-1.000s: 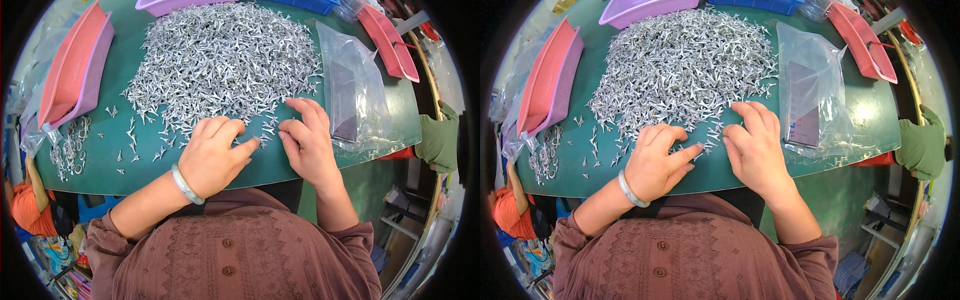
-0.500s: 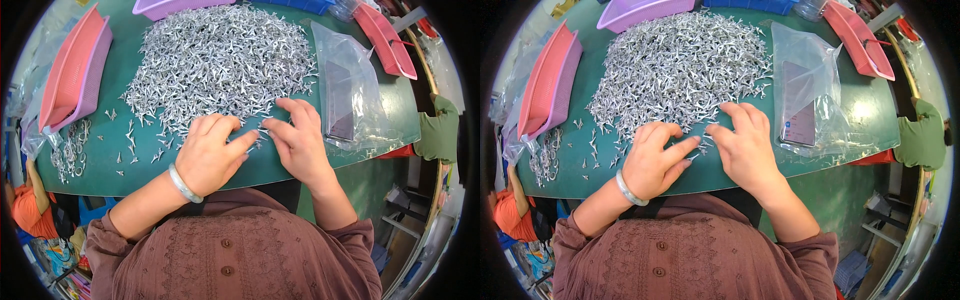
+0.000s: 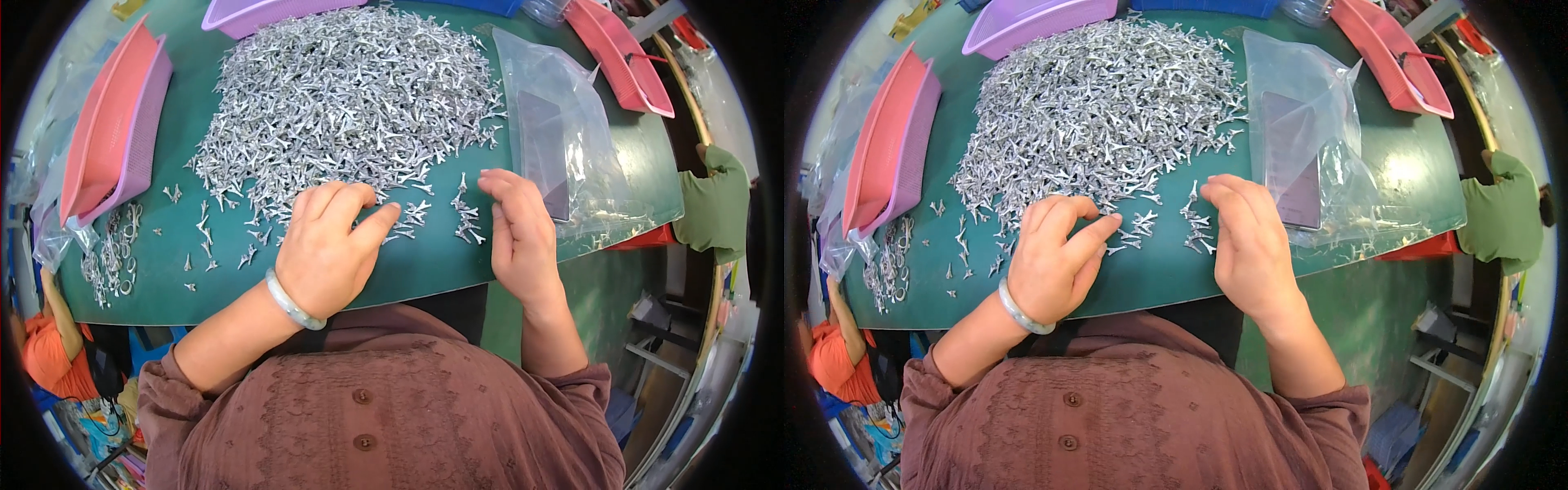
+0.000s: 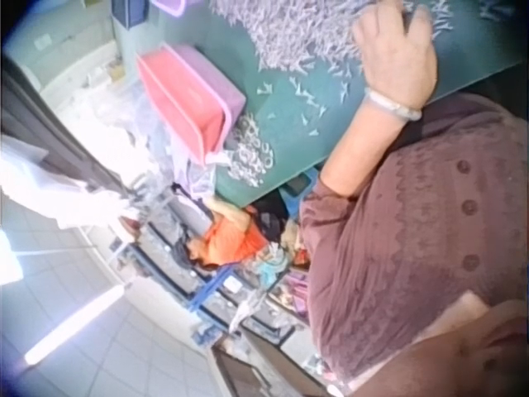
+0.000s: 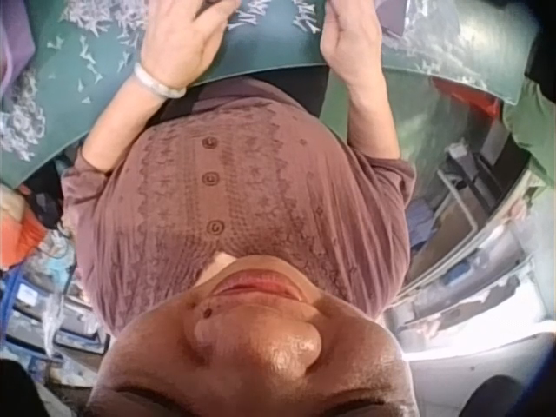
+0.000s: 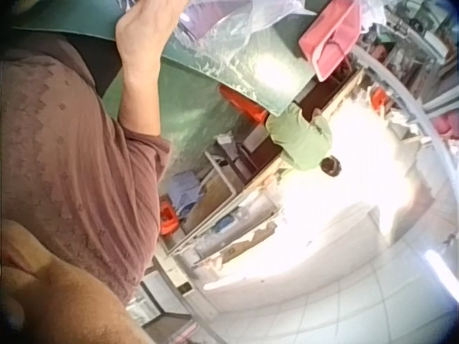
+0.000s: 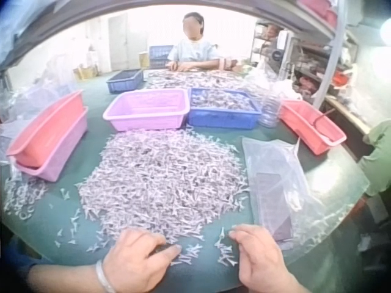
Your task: The person taps and operates a smartphone placed inside a clear plastic bag and sorts small metal figurines across the table by hand.
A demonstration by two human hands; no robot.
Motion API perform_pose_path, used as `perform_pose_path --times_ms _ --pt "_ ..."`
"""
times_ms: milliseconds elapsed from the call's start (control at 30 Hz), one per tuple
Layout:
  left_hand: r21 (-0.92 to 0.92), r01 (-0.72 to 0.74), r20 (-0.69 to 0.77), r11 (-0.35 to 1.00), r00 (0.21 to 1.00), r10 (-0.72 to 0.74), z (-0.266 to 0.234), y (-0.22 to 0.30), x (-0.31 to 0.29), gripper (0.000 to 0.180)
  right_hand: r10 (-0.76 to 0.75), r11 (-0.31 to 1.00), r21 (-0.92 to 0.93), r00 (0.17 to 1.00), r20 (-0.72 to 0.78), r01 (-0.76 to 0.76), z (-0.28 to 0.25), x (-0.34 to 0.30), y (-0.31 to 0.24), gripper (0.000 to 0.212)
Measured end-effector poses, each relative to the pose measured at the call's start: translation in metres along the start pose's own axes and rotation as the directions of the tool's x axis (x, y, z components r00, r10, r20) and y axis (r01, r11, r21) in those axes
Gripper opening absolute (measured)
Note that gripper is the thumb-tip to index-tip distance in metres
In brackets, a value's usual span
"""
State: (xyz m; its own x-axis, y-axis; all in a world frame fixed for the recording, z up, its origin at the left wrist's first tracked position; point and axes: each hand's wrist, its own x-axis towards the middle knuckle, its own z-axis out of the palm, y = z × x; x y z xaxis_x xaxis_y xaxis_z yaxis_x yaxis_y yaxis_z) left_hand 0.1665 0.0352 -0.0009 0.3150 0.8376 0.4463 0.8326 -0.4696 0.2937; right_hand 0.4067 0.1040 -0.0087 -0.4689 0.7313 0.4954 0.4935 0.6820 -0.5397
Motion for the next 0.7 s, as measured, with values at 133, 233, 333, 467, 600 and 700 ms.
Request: perform_pose_path --times_ms 133,233,333,467,600,700 --pt "-0.06 -0.038 0.035 0.997 0.999 0.04 0.004 0.007 0.004 0.032 0.003 0.999 0.038 0.999 0.054 -0.005 -0.008 -0.013 -0.003 0.025" --pt "-0.05 -0.06 0.06 0.997 0.996 0.063 0.008 0.009 0.004 0.033 -0.01 1.0 0.006 0.995 0.099 0.009 -0.011 -0.022 -0.003 0.024" --pt "-0.043 -0.079 0.055 0.996 0.995 0.081 0.009 0.01 0.005 0.033 -0.005 0.999 -0.039 0.996 0.087 0.008 -0.011 -0.027 -0.004 0.024" --pt "-0.069 -0.08 0.03 0.994 0.996 0.083 0.011 0.016 0.008 0.033 -0.001 0.999 -0.051 0.998 0.068 0.004 -0.012 -0.033 -0.002 0.025" --pt "-0.094 -0.111 0.037 0.989 0.993 0.114 0.019 0.028 0.016 0.033 -0.002 0.999 -0.037 0.999 0.046 0.004 -0.01 -0.035 -0.002 0.026" --pt "-0.085 -0.153 0.029 0.985 0.987 0.156 0.028 0.035 0.023 0.032 0.012 1.0 -0.015 0.999 0.037 -0.012 -0.009 -0.035 -0.003 0.027"
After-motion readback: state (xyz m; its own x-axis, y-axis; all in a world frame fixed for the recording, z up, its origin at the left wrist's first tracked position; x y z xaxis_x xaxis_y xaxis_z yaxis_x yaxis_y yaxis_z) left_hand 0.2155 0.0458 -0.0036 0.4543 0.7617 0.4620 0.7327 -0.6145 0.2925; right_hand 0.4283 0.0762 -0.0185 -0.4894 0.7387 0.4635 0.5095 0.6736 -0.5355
